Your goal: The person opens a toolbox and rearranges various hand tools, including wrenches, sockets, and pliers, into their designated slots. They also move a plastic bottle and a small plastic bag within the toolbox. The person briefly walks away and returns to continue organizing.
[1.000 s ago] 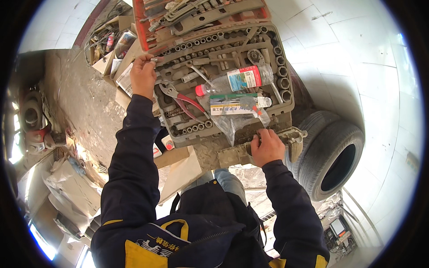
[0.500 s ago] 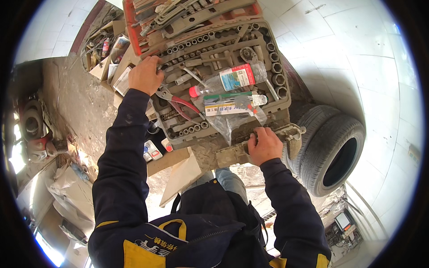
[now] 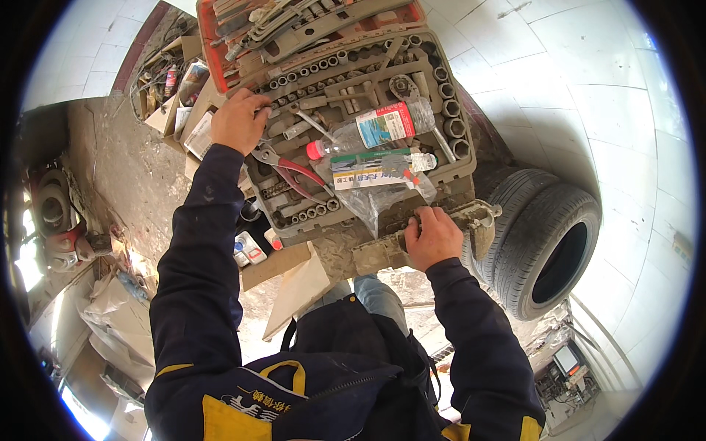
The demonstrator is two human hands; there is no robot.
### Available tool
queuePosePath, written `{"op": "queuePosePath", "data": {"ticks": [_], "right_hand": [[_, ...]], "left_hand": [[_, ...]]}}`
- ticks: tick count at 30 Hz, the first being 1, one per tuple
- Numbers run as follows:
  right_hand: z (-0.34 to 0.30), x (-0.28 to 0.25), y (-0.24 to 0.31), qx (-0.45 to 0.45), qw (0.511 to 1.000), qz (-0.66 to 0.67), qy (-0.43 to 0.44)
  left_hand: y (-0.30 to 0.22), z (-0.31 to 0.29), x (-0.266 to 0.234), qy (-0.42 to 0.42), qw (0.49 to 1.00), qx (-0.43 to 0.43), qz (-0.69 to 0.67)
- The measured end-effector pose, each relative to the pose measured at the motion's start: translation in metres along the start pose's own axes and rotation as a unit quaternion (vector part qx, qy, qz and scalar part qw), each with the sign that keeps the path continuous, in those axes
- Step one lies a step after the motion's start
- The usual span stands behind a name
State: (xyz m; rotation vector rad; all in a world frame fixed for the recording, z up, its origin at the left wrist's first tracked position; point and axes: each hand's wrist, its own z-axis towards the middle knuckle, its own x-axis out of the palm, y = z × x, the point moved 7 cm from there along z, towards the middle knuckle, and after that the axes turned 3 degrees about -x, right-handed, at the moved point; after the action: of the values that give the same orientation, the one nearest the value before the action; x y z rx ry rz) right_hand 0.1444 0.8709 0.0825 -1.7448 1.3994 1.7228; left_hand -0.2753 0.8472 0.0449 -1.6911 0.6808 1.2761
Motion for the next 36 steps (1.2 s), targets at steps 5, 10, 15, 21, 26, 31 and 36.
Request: {"op": "queuePosePath", "data": {"ticks": [5, 10, 15, 21, 26, 31, 36], "right_hand": [[0.000, 0.000, 0.000, -0.001, 1.000, -0.001, -0.003], [0.000, 0.000, 0.000, -0.005, 1.000, 0.002, -0.003], [0.000, 0.001, 0.000, -0.005, 1.000, 0.006, 0.001], [0.000, 0.000, 0.000, -0.005, 1.000, 0.007, 0.000], [0.000, 0.000, 0.000, -0.008, 1.000, 0.007, -0.002], [0.000, 0.000, 0.000, -0.006, 1.000, 0.008, -0.002], [0.000, 0.001, -0.002, 0.000, 1.000, 0.013, -0.002]], "left_hand": [[-0.001, 0.004, 0.005, -0.013, 0.999, 0.005, -0.039], [0.006, 0.004, -0.006, -0.083, 0.986, -0.024, -0.144], [0.021, 0.001, 0.000, -0.060, 0.957, -0.108, -0.263], [0.005, -0.003, 0.000, -0.095, 0.982, -0.003, -0.165], [0.005, -0.004, 0.000, -0.100, 0.988, 0.007, -0.116], [-0.001, -0.009, -0.002, -0.109, 0.992, 0.053, -0.045], [0.003, -0.008, 0.003, -0.103, 0.992, 0.067, -0.035]]}}
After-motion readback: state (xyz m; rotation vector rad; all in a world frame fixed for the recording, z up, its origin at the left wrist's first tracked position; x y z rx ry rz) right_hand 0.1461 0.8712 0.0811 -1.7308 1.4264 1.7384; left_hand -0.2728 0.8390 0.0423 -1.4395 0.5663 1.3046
